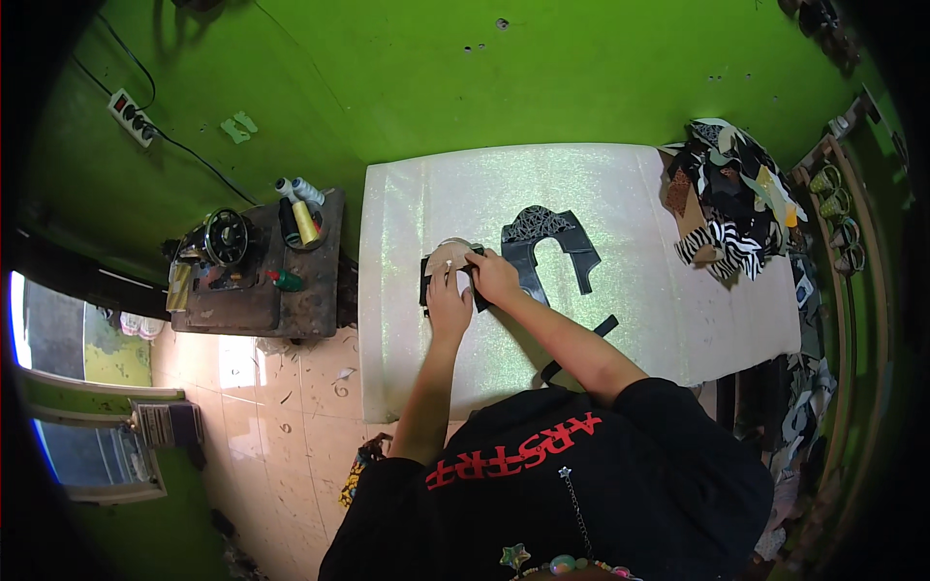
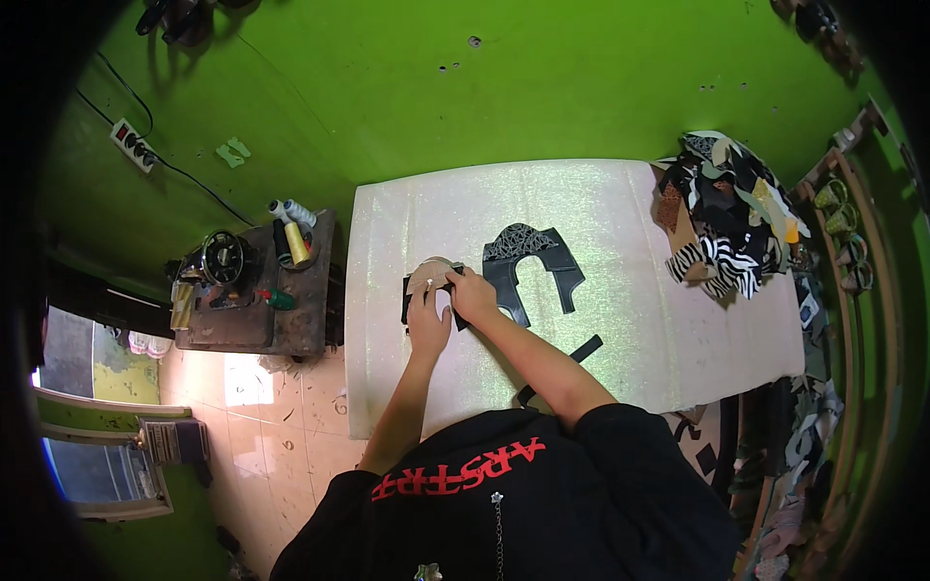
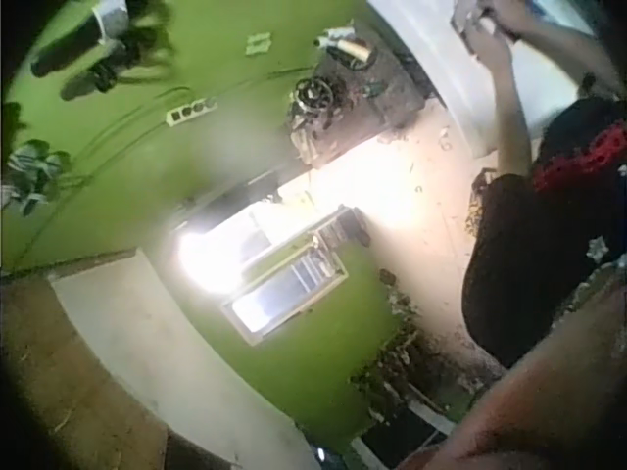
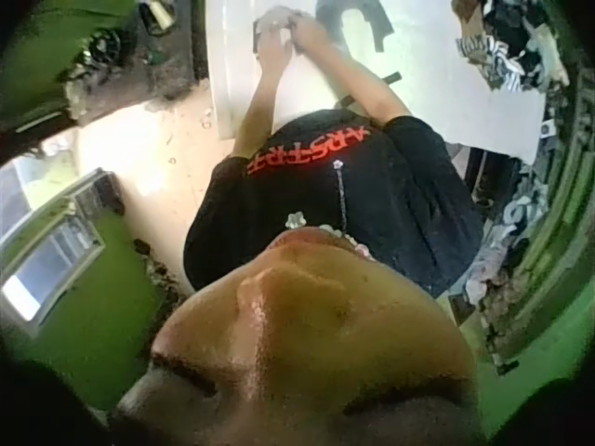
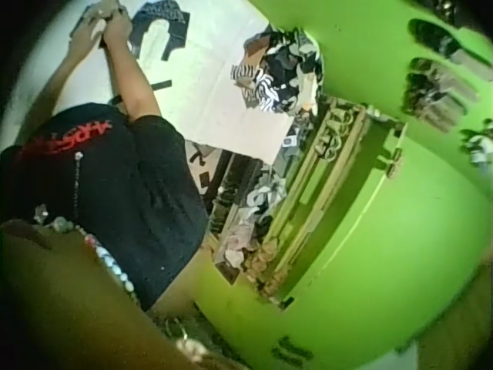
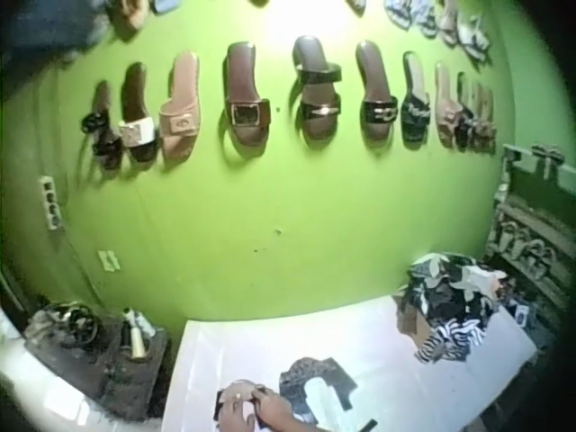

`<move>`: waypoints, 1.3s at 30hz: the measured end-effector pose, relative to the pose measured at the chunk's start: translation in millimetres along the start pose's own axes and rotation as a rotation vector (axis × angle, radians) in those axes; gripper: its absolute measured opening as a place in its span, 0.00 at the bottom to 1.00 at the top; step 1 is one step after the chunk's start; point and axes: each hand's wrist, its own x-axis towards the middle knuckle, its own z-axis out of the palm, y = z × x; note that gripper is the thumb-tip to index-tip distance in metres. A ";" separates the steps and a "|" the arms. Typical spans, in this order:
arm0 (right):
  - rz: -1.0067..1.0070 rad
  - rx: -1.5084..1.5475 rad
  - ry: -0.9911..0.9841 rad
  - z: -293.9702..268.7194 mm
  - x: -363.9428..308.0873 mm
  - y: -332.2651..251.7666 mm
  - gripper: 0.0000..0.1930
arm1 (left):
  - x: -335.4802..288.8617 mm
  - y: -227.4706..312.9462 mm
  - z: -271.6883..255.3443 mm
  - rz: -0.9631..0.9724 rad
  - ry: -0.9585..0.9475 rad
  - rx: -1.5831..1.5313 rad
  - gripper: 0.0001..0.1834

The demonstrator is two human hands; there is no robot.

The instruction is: The person sorts various shoe upper components by picking them from a pile and laying them flat on a table one by one.

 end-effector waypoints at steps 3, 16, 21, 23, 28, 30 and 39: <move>-0.068 0.145 0.065 -7.8 -8.5 6.4 0.13 | -1.9 -5.6 0.2 -0.027 -0.041 -0.046 0.30; 0.064 0.423 0.346 -110.4 -72.7 91.9 0.11 | -9.8 89.6 -2.7 -0.121 -0.035 -0.069 0.21; 0.125 0.502 0.474 -167.7 -92.4 109.8 0.10 | -8.1 150.6 22.3 0.001 -0.022 -0.195 0.19; 0.128 0.517 0.526 -196.2 -98.7 123.6 0.10 | -3.8 181.0 33.1 0.058 0.008 -0.249 0.17; 0.087 0.535 0.649 -271.2 -113.3 159.2 0.08 | 8.0 254.8 58.2 0.168 0.037 -0.316 0.16; 0.096 0.532 0.687 -300.2 -119.3 177.7 0.08 | 11.5 286.3 66.1 0.187 0.015 -0.362 0.16; 0.239 0.273 0.925 -385.1 -145.5 267.5 0.09 | 21.2 392.3 109.5 0.310 -0.057 -0.399 0.17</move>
